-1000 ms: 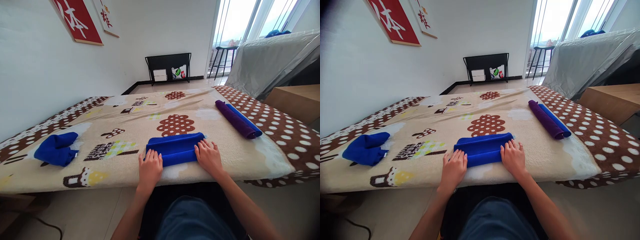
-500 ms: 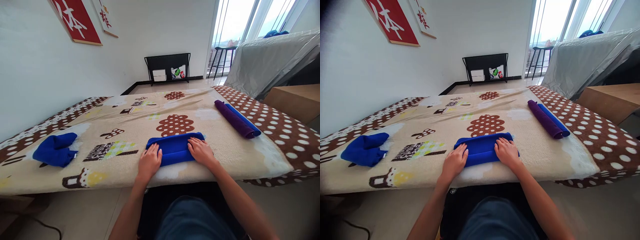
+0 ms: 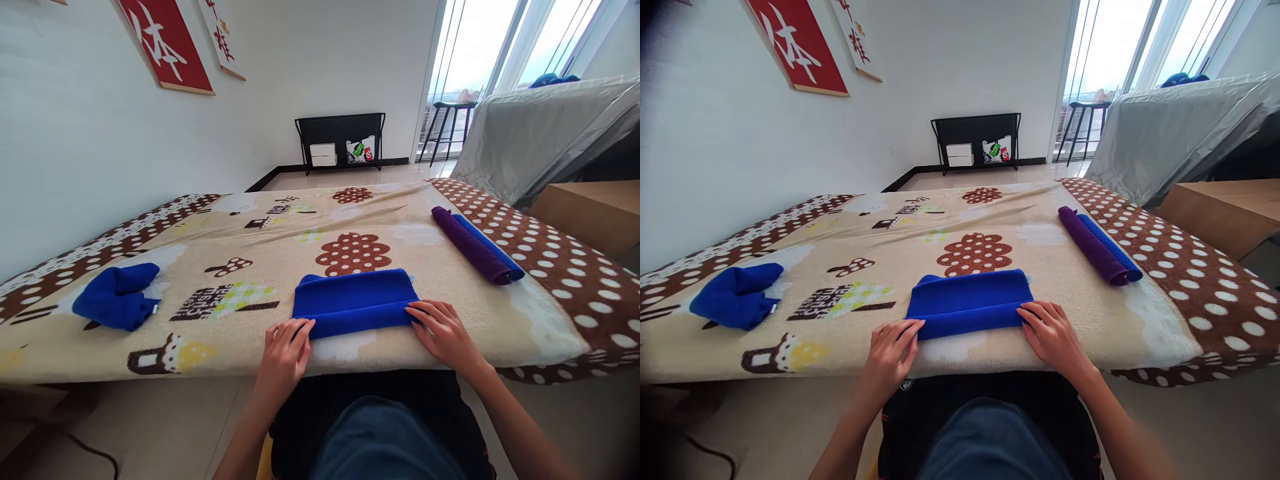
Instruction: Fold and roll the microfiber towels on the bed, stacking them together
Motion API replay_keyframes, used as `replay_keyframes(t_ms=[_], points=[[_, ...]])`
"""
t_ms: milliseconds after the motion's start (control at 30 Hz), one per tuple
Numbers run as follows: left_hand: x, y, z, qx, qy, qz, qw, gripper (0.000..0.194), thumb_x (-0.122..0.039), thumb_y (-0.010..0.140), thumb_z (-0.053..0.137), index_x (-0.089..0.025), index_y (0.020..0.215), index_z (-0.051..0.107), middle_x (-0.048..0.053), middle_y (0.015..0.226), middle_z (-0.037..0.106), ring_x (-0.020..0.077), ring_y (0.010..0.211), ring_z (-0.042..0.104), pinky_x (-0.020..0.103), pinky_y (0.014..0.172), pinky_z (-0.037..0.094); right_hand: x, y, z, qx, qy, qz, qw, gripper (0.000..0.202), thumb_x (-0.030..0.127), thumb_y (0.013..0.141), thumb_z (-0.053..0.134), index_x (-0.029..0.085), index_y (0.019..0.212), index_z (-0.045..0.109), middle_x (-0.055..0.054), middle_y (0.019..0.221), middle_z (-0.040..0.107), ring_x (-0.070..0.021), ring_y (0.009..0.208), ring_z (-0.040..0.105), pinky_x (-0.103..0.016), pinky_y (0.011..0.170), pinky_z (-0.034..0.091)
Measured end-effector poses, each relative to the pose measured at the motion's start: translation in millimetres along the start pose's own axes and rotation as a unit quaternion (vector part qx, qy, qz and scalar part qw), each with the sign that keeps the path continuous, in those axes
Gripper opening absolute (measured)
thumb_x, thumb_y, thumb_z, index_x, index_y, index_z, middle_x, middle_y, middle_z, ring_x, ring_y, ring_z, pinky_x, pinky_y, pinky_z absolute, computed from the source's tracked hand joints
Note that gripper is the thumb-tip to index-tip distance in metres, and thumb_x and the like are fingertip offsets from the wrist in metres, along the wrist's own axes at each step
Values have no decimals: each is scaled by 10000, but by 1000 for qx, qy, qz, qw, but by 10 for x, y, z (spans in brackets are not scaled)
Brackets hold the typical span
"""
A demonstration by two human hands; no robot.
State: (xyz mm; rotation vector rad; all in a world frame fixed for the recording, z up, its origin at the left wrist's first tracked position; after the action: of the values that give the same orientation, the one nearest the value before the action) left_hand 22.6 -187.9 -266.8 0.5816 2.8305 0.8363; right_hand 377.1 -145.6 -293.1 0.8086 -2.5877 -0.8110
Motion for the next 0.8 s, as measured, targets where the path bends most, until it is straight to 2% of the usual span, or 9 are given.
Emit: replay_keyframes(t_ms=[133,333,467,667,800], points=[[23,-114,34,21,2,4,1000,470,-96,903,460,-231,1346,537,95,1287,642,249,1204,577,436,1040,350,-20,-93,24,23,-4,-4,1000,488,204,906,482,242,1391,531,-70,1343,606,-232,1233,551,-425,1031,431],[43,29,244,-5,-12,-46,999,446,-86,889,428,-228,1280,588,100,1233,661,254,1196,576,434,1041,358,17,100,204,-12,-14,43,999,446,156,876,470,222,1299,597,-70,1236,661,-232,1172,582,-411,1010,429],[65,127,316,-2,-18,-60,998,437,-86,876,417,-217,1246,607,110,1208,674,258,1161,585,438,1006,359,-23,204,232,-2,-13,54,998,423,138,832,483,201,1227,620,-75,1181,675,-236,1118,593,-403,989,421],[56,99,173,-3,-21,-48,999,394,-87,870,419,-215,1191,607,91,1163,685,248,1133,590,437,999,324,-21,219,53,38,12,43,998,342,150,830,490,206,1134,634,-61,1068,689,-236,1040,593,-396,978,392],[41,77,77,-2,-38,-60,997,353,-59,840,412,-212,1092,607,69,1029,709,231,997,626,441,978,323,52,179,-17,42,50,57,996,323,152,840,468,187,1125,615,-64,1028,684,-227,996,592,-393,971,390]])
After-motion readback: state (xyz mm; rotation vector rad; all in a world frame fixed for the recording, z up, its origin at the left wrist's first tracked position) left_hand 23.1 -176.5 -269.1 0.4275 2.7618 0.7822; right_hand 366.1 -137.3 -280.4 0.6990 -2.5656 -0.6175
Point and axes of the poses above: each hand's wrist, its own y-axis towards the middle knuckle, its own z-axis out of the palm, x = y × z, the point moved 2 cm from there along y, towards the middle knuckle
